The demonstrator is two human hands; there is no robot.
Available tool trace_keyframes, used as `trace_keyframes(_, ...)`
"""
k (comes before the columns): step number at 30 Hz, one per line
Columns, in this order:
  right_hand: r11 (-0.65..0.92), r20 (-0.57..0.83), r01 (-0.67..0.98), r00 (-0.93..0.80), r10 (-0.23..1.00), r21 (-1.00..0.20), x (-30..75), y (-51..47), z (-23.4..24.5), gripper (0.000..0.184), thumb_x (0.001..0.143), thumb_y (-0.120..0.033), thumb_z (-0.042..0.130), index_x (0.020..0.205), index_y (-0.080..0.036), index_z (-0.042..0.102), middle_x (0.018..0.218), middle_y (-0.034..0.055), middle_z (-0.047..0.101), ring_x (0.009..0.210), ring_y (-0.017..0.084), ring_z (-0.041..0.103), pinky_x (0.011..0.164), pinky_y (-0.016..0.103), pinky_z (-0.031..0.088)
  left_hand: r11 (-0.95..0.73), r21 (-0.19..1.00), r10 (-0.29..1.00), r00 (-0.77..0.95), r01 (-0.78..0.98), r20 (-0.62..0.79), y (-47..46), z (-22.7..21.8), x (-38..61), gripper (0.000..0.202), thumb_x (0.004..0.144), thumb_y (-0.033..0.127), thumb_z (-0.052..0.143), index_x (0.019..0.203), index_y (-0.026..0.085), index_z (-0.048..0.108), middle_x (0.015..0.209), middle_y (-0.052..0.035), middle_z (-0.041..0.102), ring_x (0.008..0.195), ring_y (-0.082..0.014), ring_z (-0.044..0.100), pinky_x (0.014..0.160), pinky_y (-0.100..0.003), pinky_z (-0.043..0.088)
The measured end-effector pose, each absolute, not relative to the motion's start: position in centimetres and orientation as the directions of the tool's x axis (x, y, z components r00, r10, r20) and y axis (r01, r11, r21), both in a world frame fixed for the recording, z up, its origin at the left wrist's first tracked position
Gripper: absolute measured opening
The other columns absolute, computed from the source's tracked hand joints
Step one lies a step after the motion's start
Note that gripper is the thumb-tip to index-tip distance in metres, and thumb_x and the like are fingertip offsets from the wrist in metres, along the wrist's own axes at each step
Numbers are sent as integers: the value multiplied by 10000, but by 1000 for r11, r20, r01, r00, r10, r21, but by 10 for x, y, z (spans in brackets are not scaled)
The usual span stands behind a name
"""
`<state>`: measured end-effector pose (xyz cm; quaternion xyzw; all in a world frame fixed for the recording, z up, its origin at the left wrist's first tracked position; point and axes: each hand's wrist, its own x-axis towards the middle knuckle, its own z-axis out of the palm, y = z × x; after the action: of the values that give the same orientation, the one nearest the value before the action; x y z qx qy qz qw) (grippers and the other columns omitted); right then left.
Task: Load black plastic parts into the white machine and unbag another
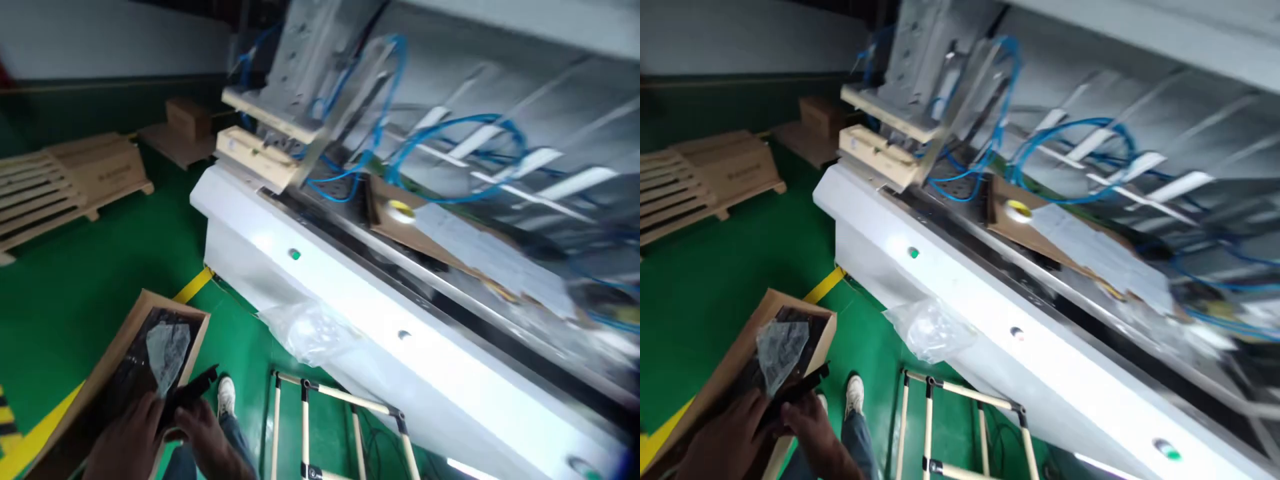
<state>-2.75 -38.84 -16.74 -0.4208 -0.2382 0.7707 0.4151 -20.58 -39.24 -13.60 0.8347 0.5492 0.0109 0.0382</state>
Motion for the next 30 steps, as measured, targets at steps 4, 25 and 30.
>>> trace_keyframes(4, -445, -423, -722, -230, 876, -529, 0, -396, -113, 630, 654, -495, 977, 1137, -186, 716, 1019, 63, 776, 818, 189, 746, 759, 322, 585, -631, -9, 754, 616, 776, 229, -365, -83, -172, 422, 866, 35, 516, 1148, 212, 774, 1173, -112, 765, 1037, -265, 717, 885, -366, 570)
trace_keyframes(25, 153, -55, -751, 244, 968, -642, 218, -351, -2, 556, 614, -377, 808, 1130, -216, 676, 962, 50, 739, 1008, 279, 663, 835, 364, 494, -993, -11, 102, 921, 115, 376, -184, 157, 84, 340, 1128, 341, 402, 1313, 278, 680, 1018, -1, 769, 867, -145, 748, 762, -269, 535)
trace_keyframes(30, 124, 13, -686, 165, 986, -717, 258, -345, 9, 541, 642, -373, 700, 1149, -188, 661, 954, 73, 747, 900, 266, 664, 788, 369, 484, -977, 210, 22, 981, -20, 193, -127, 180, 138, 320, 1120, 353, 435, 1310, 336, 691, 1047, 35, 767, 927, -123, 750, 775, -218, 540)
